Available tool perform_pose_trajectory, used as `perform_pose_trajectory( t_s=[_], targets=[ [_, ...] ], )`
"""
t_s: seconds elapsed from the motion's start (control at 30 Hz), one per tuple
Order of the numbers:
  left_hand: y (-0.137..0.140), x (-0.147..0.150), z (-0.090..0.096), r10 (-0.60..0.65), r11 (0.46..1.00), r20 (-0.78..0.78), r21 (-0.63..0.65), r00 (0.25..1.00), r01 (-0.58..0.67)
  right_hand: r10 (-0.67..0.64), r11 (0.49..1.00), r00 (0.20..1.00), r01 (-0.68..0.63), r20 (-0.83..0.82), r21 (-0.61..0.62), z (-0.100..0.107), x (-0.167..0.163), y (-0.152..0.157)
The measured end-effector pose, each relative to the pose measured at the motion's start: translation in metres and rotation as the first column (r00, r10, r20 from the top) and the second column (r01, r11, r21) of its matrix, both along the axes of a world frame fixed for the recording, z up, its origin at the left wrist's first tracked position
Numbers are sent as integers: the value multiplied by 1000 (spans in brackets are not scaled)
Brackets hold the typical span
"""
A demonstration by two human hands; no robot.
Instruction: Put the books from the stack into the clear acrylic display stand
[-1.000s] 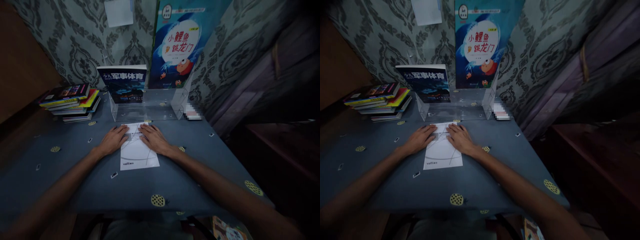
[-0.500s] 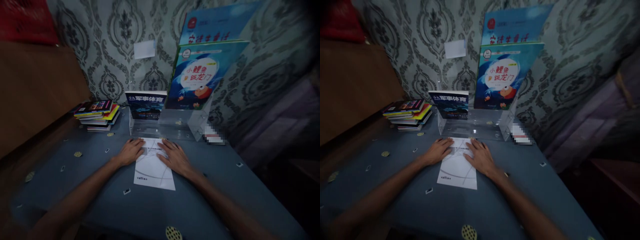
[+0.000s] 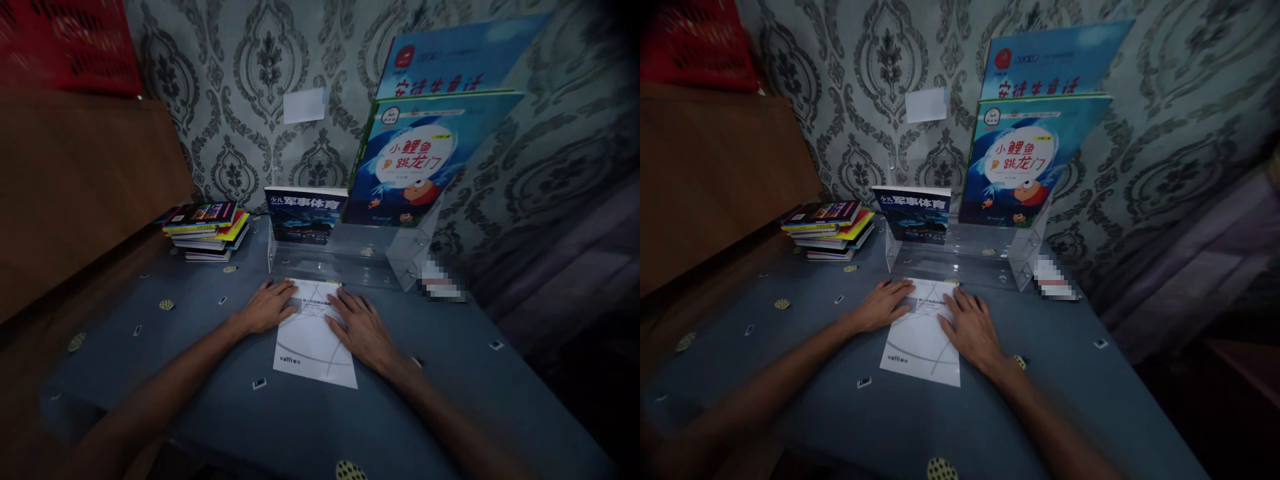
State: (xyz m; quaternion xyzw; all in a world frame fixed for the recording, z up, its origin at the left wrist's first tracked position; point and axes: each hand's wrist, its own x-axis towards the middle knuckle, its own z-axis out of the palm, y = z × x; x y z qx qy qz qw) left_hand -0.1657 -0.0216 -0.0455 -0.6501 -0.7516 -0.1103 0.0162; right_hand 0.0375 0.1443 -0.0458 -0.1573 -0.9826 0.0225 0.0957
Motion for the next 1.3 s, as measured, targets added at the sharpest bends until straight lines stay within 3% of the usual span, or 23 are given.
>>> perform_pose_trajectory(
  t_s=[0.33,0.57,0.7,0.87,0.97,1.3],
  targets=[
    [0,-6,-5,-1,1000,4,22,1000,1,5,981,999,-11,-33,-195,10,-1,11],
    [0,-8,-4,-5,1000,-4,19,1000,5,43,970,997,-55,-56,-239,12,-3,27],
    [0,-9,0,-4,1000,16,4,1000,4,170,930,984,-141,57,-340,15,9,36],
    [-1,-7,5,-19,1000,26,-24,999,20,267,874,946,-158,184,-460,19,30,30],
    [-1,-6,7,-13,999,28,-38,1000,14,315,856,930,-192,189,-479,19,38,20],
    [0,-6,-1,7,1000,4,-27,1000,-7,307,872,932,-194,193,-450,21,40,14]
  ],
)
